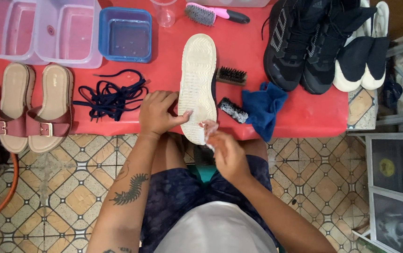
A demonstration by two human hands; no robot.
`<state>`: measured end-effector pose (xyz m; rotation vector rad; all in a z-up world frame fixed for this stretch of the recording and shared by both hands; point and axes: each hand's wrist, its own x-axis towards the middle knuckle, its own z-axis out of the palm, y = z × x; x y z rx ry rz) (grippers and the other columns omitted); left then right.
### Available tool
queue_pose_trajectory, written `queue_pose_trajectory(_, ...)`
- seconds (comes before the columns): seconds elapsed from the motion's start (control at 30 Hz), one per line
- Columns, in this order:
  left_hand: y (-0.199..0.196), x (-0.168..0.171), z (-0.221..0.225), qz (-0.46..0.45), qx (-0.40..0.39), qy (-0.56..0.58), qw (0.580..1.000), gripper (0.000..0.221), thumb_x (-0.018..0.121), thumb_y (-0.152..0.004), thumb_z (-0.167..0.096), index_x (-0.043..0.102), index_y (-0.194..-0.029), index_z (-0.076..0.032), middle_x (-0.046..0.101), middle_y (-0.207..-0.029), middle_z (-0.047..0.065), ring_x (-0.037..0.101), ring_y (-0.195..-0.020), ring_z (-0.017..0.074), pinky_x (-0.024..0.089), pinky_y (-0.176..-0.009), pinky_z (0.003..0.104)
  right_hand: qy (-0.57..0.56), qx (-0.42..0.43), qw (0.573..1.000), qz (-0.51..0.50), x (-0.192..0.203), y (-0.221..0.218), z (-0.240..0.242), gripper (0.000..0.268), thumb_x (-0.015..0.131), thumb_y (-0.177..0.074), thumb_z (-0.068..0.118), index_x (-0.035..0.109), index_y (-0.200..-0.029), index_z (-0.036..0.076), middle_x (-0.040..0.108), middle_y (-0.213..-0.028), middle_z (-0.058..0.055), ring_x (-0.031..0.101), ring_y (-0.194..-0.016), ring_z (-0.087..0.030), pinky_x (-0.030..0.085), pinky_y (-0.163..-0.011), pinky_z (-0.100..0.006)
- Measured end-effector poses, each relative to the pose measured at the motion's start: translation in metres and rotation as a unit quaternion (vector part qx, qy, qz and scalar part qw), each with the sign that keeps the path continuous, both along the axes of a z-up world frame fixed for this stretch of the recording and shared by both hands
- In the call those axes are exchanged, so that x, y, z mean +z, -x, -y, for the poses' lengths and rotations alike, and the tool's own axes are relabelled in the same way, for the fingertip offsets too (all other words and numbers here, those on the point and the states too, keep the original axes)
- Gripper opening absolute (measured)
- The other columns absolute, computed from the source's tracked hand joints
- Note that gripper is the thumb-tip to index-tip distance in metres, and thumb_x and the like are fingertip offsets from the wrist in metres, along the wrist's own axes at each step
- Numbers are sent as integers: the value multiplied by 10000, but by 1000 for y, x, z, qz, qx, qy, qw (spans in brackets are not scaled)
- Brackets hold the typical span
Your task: Cleaning the white soles of a sneaker with a brush and then applying polish to the upper of a blue leather shoe.
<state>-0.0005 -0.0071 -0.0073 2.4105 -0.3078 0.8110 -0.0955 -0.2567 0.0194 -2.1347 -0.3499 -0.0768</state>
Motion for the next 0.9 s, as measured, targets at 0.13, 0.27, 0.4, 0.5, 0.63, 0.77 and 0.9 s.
queue_pose_trajectory(0.13, -1, 0, -1, 1, -1, -10, 1000, 532, 814, -707, -578, 754, -1017, -150, 713, -886, 35, 697, -841, 224, 520, -774, 370, 25, -76, 994, 70, 42, -39, -16, 303, 660, -919, 165, 666, -1221, 184, 769, -1022, -91, 736, -968, -325, 592, -834, -407)
queue_pose_trajectory(0.27, -3, -8, -5, -1, -9, -20, 1000, 394, 728, -832, -501, 753, -1034, -164, 698, -891, 23, 686, -845, 227, 509, -750, 370, 41, 31, 969, 243, 39, -77, -42, 216, 599, -994, 81, 681, -1183, 16, 691, -1260, -195, 667, -1163, -371, 516, -1035, -456)
queue_pose_trajectory(0.4, -5, -23, -10, -21, -19, -27, 999, 302, 670, -874, -406, 754, -1060, -184, 691, -924, 20, 679, -868, 247, 500, -745, 377, 214, 120, 928, 281, 14, -75, -52, 231, 572, -980, 126, 666, -1180, 57, 620, -1371, -209, 590, -1296, -402, 431, -1119, -541)
queue_pose_trajectory(0.5, -5, -20, -8, -17, -14, -22, 1000, 285, 683, -866, -397, 753, -1049, -190, 699, -935, 27, 687, -881, 245, 501, -740, 375, 181, 156, 934, 267, 18, -58, -54, 216, 566, -996, 130, 656, -1182, 68, 660, -1307, -172, 603, -1289, -373, 422, -1134, -532)
queue_pose_trajectory(0.63, -5, -7, -7, -1, -17, -10, 1000, 254, 694, -877, -354, 755, -1029, -159, 690, -897, 53, 685, -845, 271, 509, -727, 387, 223, 215, 912, 270, -23, -32, -28, 257, 555, -990, 175, 650, -1218, 106, 650, -1314, -126, 600, -1283, -335, 437, -1126, -508)
queue_pose_trajectory(0.77, -4, -6, -7, 13, -16, -2, 1000, 237, 710, -869, -359, 758, -1002, -168, 680, -857, 41, 682, -818, 261, 505, -715, 382, 193, 272, 911, 242, -7, -17, -3, 234, 529, -1019, 114, 666, -1204, 75, 681, -1225, -119, 645, -1196, -317, 486, -1082, -487)
queue_pose_trajectory(0.9, -3, -1, -5, 21, -8, 3, 1000, 233, 710, -874, -366, 761, -987, -169, 679, -843, 39, 680, -794, 256, 506, -700, 381, 71, 259, 951, 152, -33, -16, 10, 259, 476, -1046, 181, 690, -1168, 100, 699, -1131, -92, 660, -1114, -349, 523, -1006, -491)
